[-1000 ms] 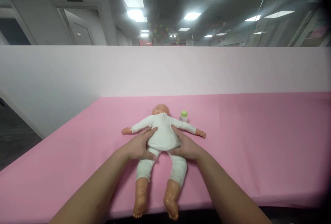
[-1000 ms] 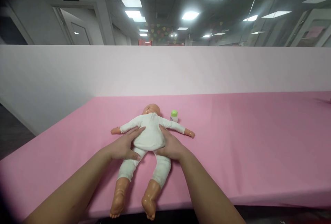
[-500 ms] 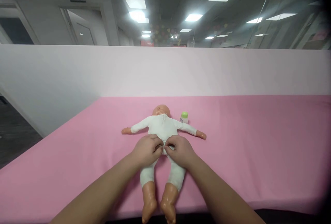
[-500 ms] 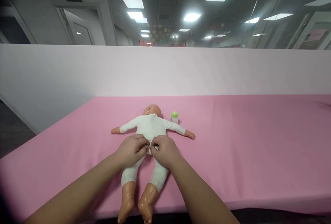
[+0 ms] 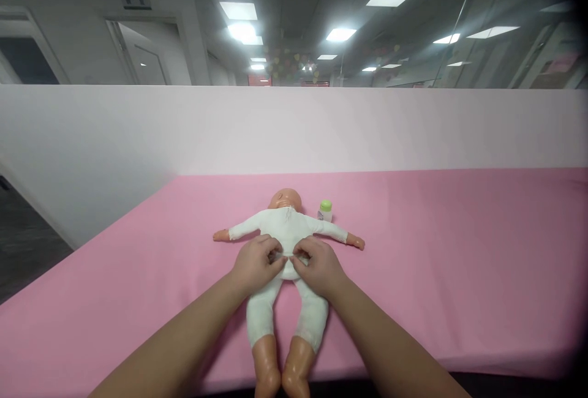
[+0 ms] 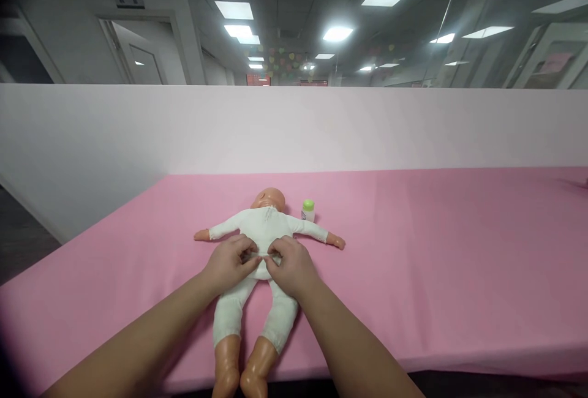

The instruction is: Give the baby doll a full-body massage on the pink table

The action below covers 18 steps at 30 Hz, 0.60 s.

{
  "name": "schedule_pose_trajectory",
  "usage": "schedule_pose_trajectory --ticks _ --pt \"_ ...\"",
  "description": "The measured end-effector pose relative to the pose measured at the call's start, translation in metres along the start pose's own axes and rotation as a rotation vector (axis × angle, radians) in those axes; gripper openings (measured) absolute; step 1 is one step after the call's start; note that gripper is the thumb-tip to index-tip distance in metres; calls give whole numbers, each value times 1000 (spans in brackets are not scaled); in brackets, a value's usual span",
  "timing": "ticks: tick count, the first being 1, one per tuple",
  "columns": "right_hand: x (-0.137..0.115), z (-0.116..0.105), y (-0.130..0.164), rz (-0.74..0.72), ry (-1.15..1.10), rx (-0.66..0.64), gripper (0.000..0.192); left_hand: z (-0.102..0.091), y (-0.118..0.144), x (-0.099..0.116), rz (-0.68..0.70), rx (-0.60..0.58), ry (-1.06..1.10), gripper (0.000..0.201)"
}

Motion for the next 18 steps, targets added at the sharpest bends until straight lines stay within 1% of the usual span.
schedule_pose_trajectory --ticks 2,4,5,9,11,13,15,17,18 --pt "1 -2 0 -12 9 24 12 -3 2 6 53 44 -13 19" --pt "1 -1 -1 -3 -2 -4 18 -3 4 10 79 34 -18 26" --pt "2 1 -1 10 -11 -34 18 -1 4 11 73 13 -19 26" --pt "1 4 -1 68 -45 -148 9 4 1 4 -27 -89 19 13" --pt "0 4 -1 89 -54 -168 5 7 -1 -2 -79 -136 75 15" --pt "0 4 -1 95 -60 -172 4 9 -3 -8 -118 -176 136 21" --pt "1 4 0 93 -60 -157 7 9 -4 -12 -139 -184 182 25" --pt "4 4 0 90 -57 -130 9 6 -5 -13 -122 -155 195 24" --pt "6 3 0 88 -54 -109 10 4 -5 -10 -93 -129 184 21"
Point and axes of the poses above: each hand's wrist, its own y-axis away from the middle knuckle, its own z-axis out of the palm, x = y × z, the point moved 9 cm from there along -y, towards the middle knuckle, and after that the axes turned 15 degrees about -z, right-handed, at the moved point
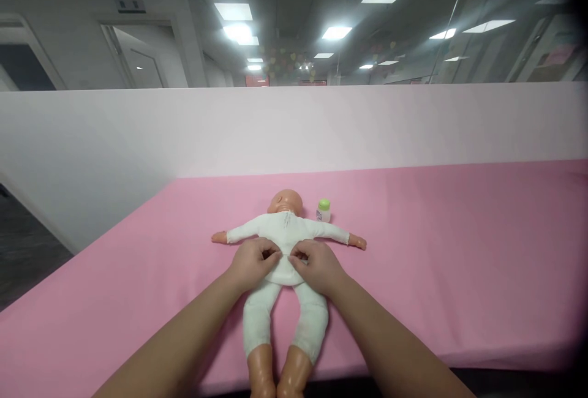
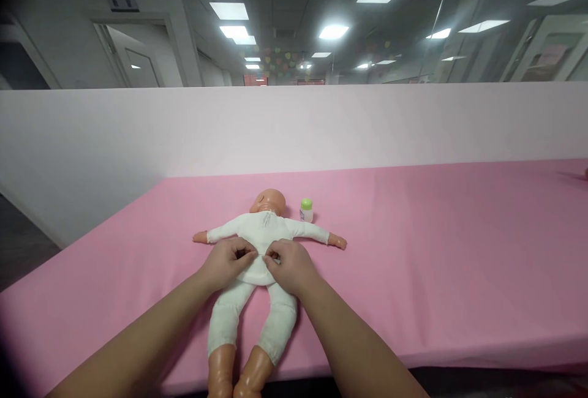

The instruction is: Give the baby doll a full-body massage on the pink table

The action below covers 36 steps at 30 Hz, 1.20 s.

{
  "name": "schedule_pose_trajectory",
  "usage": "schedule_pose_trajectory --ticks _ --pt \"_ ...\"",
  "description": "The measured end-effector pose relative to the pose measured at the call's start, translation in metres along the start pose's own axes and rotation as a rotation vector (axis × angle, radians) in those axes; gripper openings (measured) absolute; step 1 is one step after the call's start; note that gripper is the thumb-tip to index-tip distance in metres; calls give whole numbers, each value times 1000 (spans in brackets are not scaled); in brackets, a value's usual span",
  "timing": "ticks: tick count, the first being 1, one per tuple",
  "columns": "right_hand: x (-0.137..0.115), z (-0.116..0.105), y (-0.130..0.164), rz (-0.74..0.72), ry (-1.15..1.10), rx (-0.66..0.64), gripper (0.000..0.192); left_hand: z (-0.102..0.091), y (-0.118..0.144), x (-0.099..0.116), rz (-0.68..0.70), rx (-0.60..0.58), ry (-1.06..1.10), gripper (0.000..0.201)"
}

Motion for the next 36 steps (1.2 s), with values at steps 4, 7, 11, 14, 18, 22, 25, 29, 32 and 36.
schedule_pose_trajectory --ticks 4,7,11,14,18,22,25,29,32,36 --pt "5 -6 0 -24 56 93 16 -7 6 15 143 123 -126 17" --pt "6 -5 1 -22 81 86 25 -7 7 17 146 123 -175 29" --pt "0 -1 0 -32 46 5 20 -1 4 12 95 19 -151 20" --pt "-5 0 1 -24 7 -16 13 1 3 5 45 -53 -71 15" --pt "-8 0 3 -25 -35 -3 8 1 4 -1 23 -71 -3 16" --pt "-6 -5 4 -40 3 76 10 -5 5 1 71 39 -40 12" --pt "-3 -9 6 -40 68 130 24 -8 8 6 141 109 -111 32" --pt "-3 -6 6 -34 101 92 27 -5 9 7 162 94 -162 41" --pt "-5 -1 5 -26 69 18 19 -1 6 3 118 30 -135 35" --pt "-5 -1 4 -2 7 1 12 0 3 -3 38 -25 -59 19"
Point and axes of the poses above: each hand's wrist, its own y-axis away from the middle knuckle, its own z-axis out of the palm, x = y × z, the point moved 9 cm from there along -y, towards the middle knuckle, and after that the axes turned 15 degrees about -z, right-handed, at the moved point
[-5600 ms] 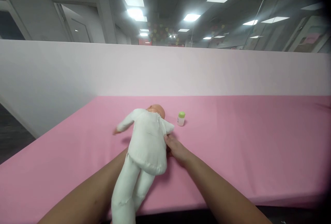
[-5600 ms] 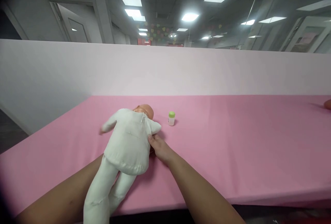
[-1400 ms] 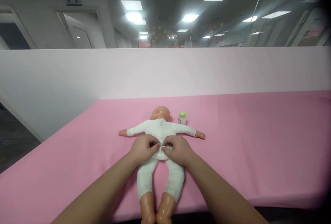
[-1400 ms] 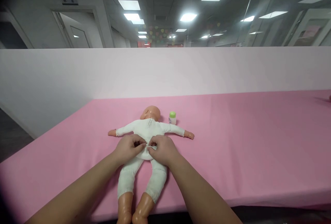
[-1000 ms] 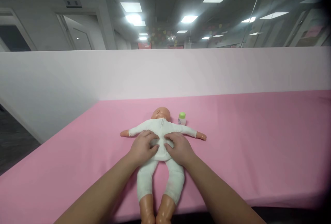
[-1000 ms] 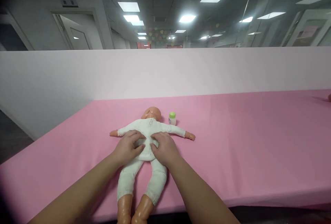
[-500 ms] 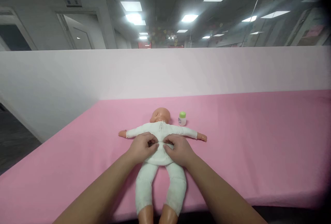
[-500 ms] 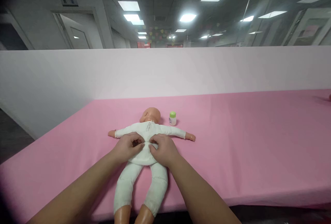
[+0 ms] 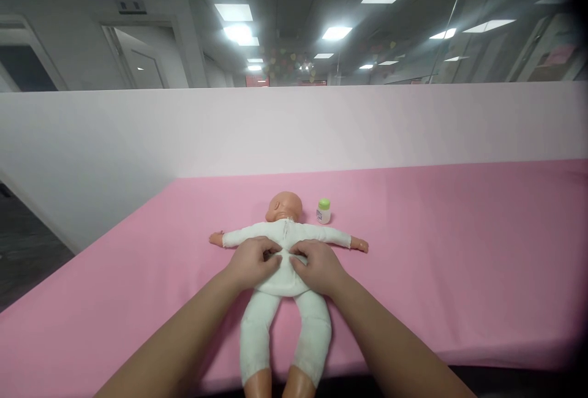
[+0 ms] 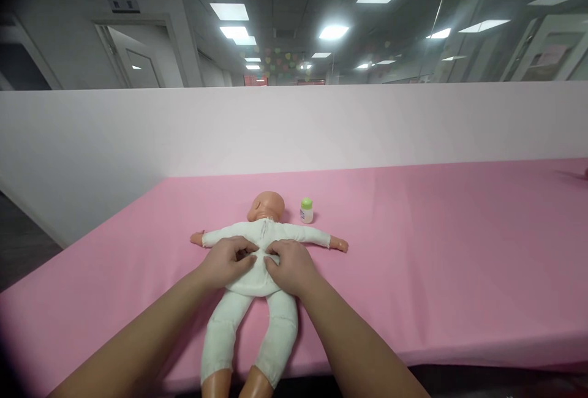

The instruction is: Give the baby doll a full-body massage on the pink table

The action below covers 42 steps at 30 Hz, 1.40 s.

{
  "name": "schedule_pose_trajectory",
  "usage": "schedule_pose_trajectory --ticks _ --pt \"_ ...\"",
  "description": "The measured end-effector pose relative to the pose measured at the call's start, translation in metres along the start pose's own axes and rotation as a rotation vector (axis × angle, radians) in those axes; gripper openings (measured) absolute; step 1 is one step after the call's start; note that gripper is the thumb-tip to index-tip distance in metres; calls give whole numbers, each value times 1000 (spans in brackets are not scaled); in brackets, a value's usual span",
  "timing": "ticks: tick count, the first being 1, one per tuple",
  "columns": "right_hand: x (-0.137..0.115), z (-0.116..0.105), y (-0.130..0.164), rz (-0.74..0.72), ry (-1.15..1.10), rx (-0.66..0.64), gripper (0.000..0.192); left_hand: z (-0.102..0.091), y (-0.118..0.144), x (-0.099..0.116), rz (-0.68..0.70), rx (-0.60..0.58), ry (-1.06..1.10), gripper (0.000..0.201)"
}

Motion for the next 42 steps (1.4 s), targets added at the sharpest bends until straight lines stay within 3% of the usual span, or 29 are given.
schedule_pose_trajectory --ticks 4,8,13,17,24,28,34,38,42 --pt "2 1 -1 13 -35 -15 14 2 0 -1 -31 -26 29 19" --pt "2 -4 -1 -35 24 53 3 -4 2 7 45 77 -26 17" --pt "3 -7 1 -70 84 125 26 -9 6 17 150 191 -149 36" --pt "6 -4 1 -39 55 75 29 -7 5 15 130 156 -137 39" --pt "5 -5 0 -1 -22 26 9 -3 4 15 79 38 -41 18" --pt "3 -5 -1 -18 -16 49 4 -7 6 18 118 123 -71 17" --pt "2 -10 -1 -66 60 142 15 -13 11 22 193 265 -178 40" --pt "2 -11 0 -74 87 158 27 -14 12 22 200 280 -177 46" --pt "6 -6 0 -15 53 79 25 -9 10 21 187 201 -158 44"
Point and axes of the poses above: each hand's wrist, its own y-axis away from the middle knuckle, its own z-axis out of the palm, x = y × z, the point moved 9 cm from there along -y, towards the middle knuckle, and after that the axes turned 15 degrees about -z, right-handed, at the moved point
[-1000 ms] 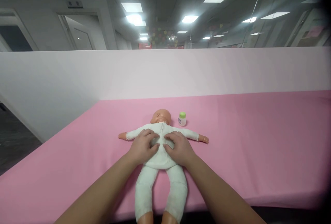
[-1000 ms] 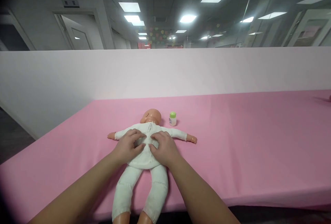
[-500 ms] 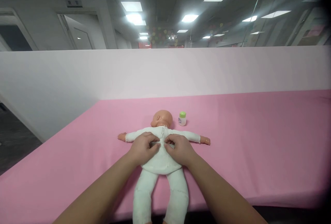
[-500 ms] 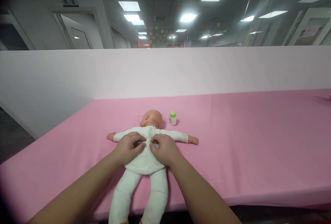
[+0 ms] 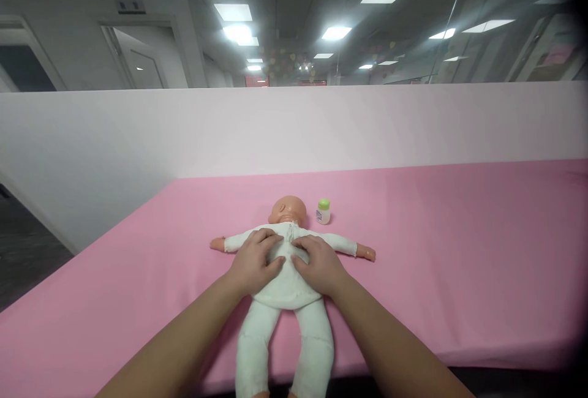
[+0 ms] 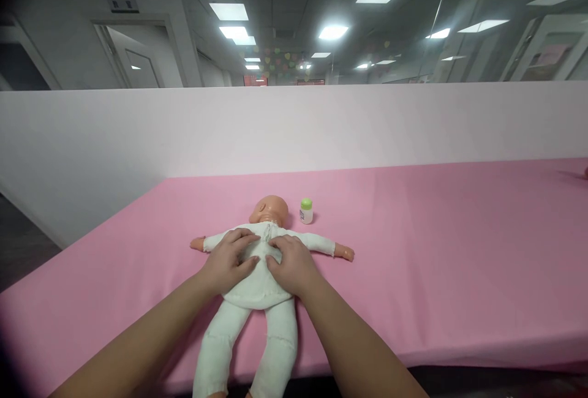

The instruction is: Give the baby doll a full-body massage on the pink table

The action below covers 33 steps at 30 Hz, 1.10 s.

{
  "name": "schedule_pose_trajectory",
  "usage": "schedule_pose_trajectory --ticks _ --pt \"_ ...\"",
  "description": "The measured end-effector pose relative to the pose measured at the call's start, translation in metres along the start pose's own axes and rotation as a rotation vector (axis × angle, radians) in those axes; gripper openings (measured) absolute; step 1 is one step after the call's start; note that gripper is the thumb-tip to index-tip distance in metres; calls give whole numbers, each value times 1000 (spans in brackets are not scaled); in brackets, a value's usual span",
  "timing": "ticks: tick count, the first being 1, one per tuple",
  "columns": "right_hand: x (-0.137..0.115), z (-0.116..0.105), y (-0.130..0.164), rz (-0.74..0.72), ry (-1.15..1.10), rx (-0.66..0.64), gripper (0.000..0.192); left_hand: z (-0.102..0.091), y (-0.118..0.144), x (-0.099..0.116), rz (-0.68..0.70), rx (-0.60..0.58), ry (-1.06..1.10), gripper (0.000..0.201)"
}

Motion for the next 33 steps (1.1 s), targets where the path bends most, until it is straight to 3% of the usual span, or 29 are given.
schedule_pose_trajectory --ticks 8,13,17,24,33 --pt "-2 -1 -2 34 -97 -38 7 2 -2 -3 -71 -98 86 27" --pt "-3 -1 -2 36 -143 -41 8 3 -5 -7 -126 -112 93 15" --pt "-2 -3 -1 19 -114 -1 7 2 -5 -5 -100 -81 94 22" --pt "6 -2 2 45 -79 35 33 0 0 1 -36 -41 82 58" --pt "3 2 -1 37 -74 -44 19 5 -4 -3 -66 -112 33 39"
Point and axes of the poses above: each hand's wrist, its own y-axis away from the middle knuckle, its own z-axis out of the palm, x = y × z, the point moved 9 cm from there along -y, towards the middle knuckle, and after that the axes turned 15 degrees about -z, right-handed, at the moved point
